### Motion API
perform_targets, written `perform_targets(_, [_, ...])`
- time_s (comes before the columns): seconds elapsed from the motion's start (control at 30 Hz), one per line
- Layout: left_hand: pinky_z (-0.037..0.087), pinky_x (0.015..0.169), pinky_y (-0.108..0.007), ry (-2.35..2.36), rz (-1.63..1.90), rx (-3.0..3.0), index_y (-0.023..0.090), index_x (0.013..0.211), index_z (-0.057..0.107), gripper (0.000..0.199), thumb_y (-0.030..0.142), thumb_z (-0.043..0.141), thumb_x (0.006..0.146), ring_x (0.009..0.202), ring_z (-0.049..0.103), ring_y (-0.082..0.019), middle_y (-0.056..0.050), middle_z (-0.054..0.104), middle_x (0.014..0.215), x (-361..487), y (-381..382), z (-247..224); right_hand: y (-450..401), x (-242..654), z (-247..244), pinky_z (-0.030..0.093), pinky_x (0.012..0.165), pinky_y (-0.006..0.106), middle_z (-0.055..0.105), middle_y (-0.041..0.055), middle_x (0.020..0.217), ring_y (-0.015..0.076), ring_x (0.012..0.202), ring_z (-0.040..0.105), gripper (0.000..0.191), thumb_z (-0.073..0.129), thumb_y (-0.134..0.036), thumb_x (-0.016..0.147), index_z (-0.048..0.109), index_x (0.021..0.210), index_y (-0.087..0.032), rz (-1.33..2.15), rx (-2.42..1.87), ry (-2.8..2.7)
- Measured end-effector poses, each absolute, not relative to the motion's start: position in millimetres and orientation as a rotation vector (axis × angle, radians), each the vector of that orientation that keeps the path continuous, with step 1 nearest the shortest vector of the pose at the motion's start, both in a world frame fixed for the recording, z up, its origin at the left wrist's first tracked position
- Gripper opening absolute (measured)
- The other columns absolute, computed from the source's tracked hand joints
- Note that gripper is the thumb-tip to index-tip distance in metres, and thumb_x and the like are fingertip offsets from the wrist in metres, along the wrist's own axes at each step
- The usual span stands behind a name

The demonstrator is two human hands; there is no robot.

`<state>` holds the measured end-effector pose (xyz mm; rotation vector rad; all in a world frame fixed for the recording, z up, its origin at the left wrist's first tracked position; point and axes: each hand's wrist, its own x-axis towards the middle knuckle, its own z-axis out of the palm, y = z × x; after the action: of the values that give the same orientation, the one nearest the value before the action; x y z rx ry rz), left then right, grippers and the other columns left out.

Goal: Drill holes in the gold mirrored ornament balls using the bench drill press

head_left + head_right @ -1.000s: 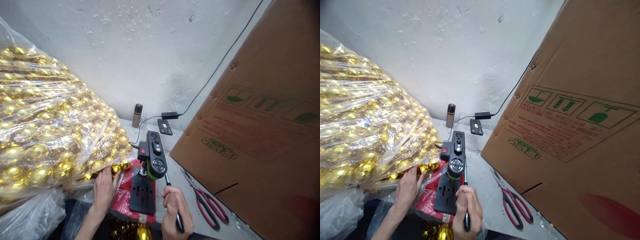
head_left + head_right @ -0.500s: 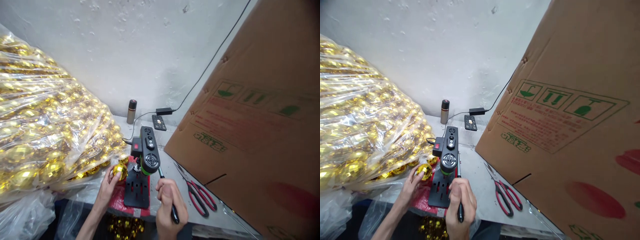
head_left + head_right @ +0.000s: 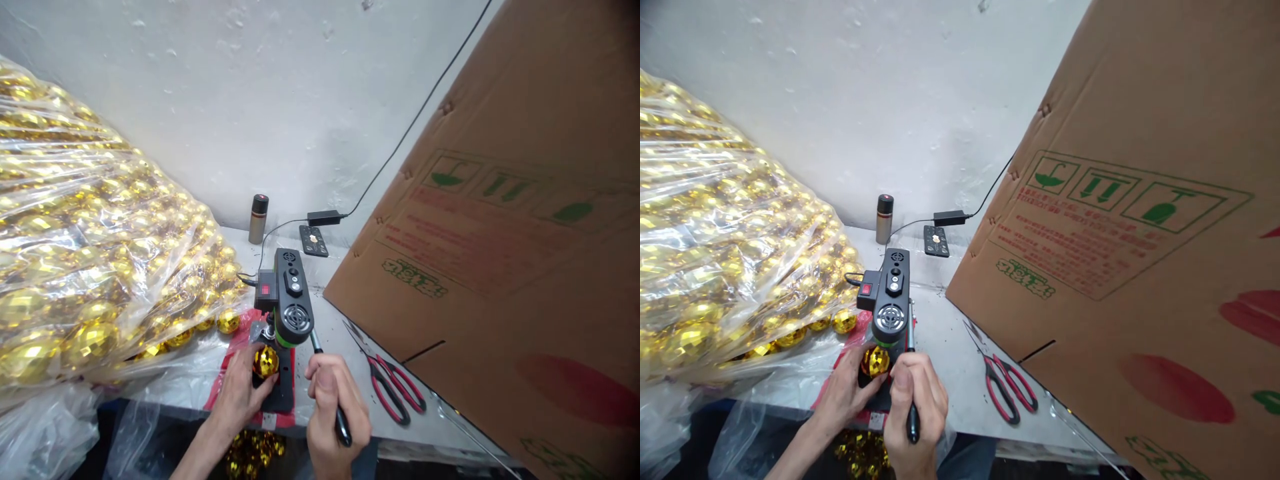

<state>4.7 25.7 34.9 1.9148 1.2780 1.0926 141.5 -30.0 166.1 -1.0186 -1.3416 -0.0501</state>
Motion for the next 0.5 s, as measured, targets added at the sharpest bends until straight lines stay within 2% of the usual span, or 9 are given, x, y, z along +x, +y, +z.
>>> perform_targets(0.13, [0.062,0.09,-0.052,1.283,1.033,1.99,0.021,0.117,0.071,0.038,0.033,0.076,0.082,0.101,0.075,-0.035,-0.013,0.078,0.108,11.8,28.9,40.4,-30.5,141.7,167.5,0.045,0.058,0.023,0.058,-0.0027,0.072,0.0103,0.064,0.058,0.027,0.046,-0.007,0.104,0.055,0.083,-0.022,-0.053,-1.019,-1.351])
perform_targets(0.4, [0.058,0.093,-0.051,1.339,0.968,1.874,0.019,0.115,0.072,0.048,0.024,0.083,0.068,0.103,0.069,-0.034,-0.011,0.076,0.108,21.1,32.7,27.0,-31.3,144.5,152.0,0.046,0.059,0.023,0.058,-0.0029,0.07,0.011,0.064,0.06,0.029,0.045,-0.01,0.104,0.053,0.08,-0.022,-0.078,-1.006,-1.37])
perform_targets(0.5, [0.057,0.094,-0.051,1.331,0.958,1.851,0.019,0.115,0.071,0.047,0.024,0.082,0.07,0.104,0.067,-0.034,-0.01,0.076,0.108,20.7,32.2,26.5,-30.2,144.4,133.3,0.051,0.067,0.026,0.059,-0.0033,0.071,0.0107,0.063,0.06,0.031,0.043,-0.014,0.107,0.053,0.078,-0.022,-0.149,-1.017,-1.361])
